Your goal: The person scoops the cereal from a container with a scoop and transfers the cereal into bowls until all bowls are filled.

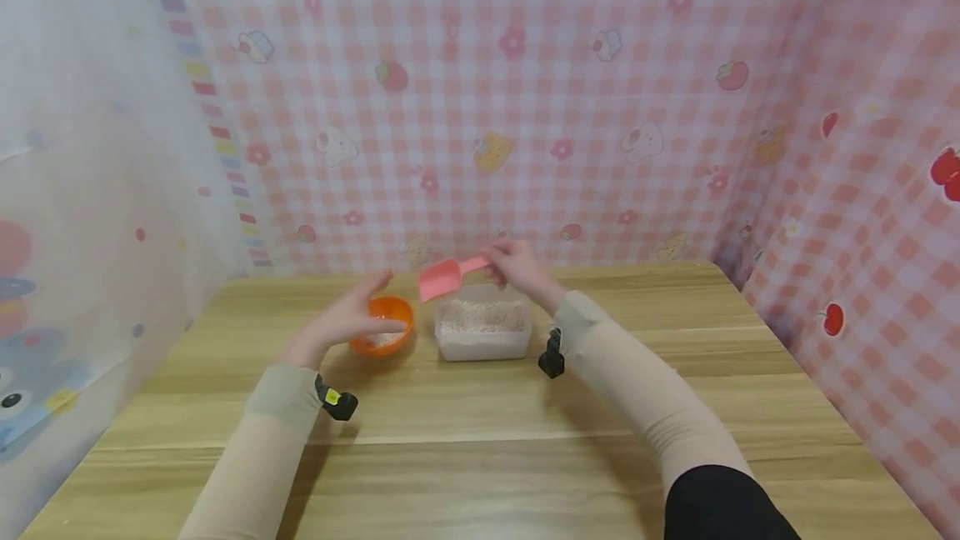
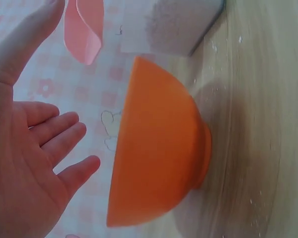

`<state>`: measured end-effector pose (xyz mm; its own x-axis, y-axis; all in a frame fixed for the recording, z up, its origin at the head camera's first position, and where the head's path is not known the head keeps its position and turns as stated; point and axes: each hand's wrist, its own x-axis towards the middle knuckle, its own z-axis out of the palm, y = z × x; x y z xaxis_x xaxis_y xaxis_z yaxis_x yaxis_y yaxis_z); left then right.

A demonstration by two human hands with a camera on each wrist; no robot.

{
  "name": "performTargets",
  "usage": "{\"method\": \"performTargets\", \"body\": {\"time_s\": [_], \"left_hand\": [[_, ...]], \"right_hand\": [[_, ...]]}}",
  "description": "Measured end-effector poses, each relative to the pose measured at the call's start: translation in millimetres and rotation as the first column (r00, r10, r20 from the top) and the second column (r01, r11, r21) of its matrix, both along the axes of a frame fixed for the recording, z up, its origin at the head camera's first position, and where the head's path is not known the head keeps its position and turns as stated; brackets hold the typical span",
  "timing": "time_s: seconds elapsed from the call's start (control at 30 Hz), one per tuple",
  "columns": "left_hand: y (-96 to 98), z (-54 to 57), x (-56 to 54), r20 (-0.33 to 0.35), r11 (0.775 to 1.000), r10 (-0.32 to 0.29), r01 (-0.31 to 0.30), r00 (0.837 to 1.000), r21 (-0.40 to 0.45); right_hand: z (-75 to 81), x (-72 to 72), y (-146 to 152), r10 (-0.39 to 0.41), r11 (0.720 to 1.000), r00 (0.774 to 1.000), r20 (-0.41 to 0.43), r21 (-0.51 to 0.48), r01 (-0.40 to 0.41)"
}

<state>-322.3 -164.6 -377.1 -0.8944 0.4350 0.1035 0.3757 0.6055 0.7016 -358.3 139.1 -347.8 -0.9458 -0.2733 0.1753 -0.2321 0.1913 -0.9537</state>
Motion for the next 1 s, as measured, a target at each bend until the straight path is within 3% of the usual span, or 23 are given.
{"method": "performTargets", "body": {"time_s": [0.37, 0.53, 0.8, 1.0], "left_hand": [[25.4, 2.9, -2.2, 0.002, 0.998, -0.057, 0.057, 0.998, -0.018], [37.2, 3.2, -2.3, 0.009, 0.995, -0.093, 0.093, 0.996, -0.023], [54.4, -2.6, -3.4, 0.056, 0.991, -0.112, 0.115, 0.992, -0.062], [66.6, -8.1, -7.9, 0.043, 0.982, -0.153, 0.157, 0.987, -0.105]], "right_hand": [[-3.1, -0.7, 32.2, -0.051, 0.998, 0.998, -0.035, 0.027, 0.052], [-3.0, 1.5, 42.6, -0.074, 0.997, 0.997, -0.010, 0.031, 0.074], [-2.5, 3.9, 53.9, -0.063, 0.997, 0.998, -0.008, 0.040, 0.063], [-2.4, 4.7, 60.2, -0.046, 0.997, 0.999, 0.000, 0.062, 0.046]]}}
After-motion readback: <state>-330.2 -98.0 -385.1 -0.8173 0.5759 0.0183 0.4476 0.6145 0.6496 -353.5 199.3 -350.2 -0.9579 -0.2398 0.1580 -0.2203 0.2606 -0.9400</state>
